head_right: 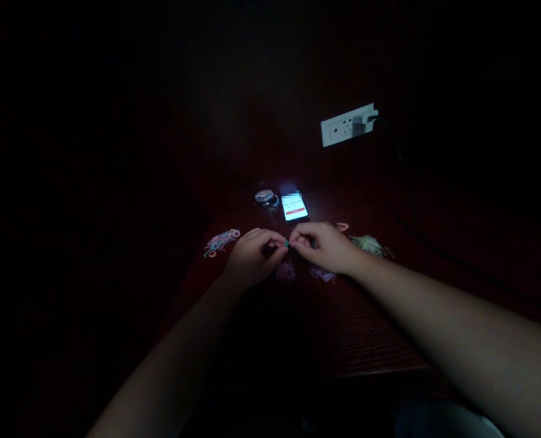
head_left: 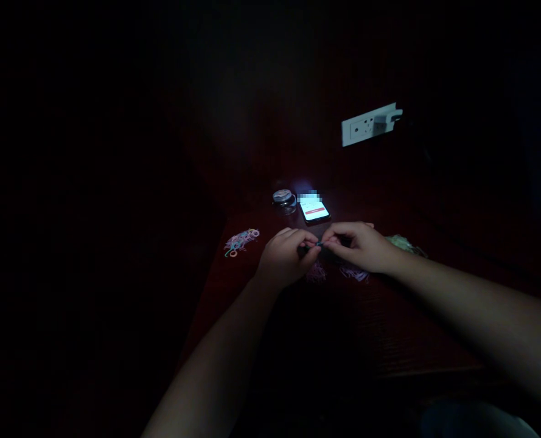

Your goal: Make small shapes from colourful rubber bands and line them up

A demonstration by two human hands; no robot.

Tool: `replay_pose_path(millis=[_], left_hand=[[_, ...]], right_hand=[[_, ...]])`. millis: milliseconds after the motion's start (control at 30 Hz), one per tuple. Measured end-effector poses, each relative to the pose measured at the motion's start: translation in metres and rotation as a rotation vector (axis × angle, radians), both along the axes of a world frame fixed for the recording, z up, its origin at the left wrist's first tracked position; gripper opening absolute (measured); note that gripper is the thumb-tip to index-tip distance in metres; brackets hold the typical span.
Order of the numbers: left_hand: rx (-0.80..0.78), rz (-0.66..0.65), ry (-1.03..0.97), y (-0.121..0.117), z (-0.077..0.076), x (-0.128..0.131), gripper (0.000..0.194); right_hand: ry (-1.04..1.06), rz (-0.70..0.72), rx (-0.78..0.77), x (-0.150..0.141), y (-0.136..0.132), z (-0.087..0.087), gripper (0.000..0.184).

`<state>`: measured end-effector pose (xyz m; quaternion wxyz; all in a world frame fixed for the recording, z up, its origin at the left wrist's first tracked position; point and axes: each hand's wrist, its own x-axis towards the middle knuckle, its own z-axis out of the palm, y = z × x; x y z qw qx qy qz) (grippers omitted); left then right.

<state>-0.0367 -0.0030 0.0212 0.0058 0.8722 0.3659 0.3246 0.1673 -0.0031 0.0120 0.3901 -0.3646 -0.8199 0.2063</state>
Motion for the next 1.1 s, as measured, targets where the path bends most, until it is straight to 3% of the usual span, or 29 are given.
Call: replay_pose_path(millis=[1100], left_hand=[[0.016,0.014,-0.011,0.0019,-0.0015,-0.0025,0.01]], right_hand=[[-0.064,-0.04,0.044,0.0022,0.0031,-0.0018,0.024]])
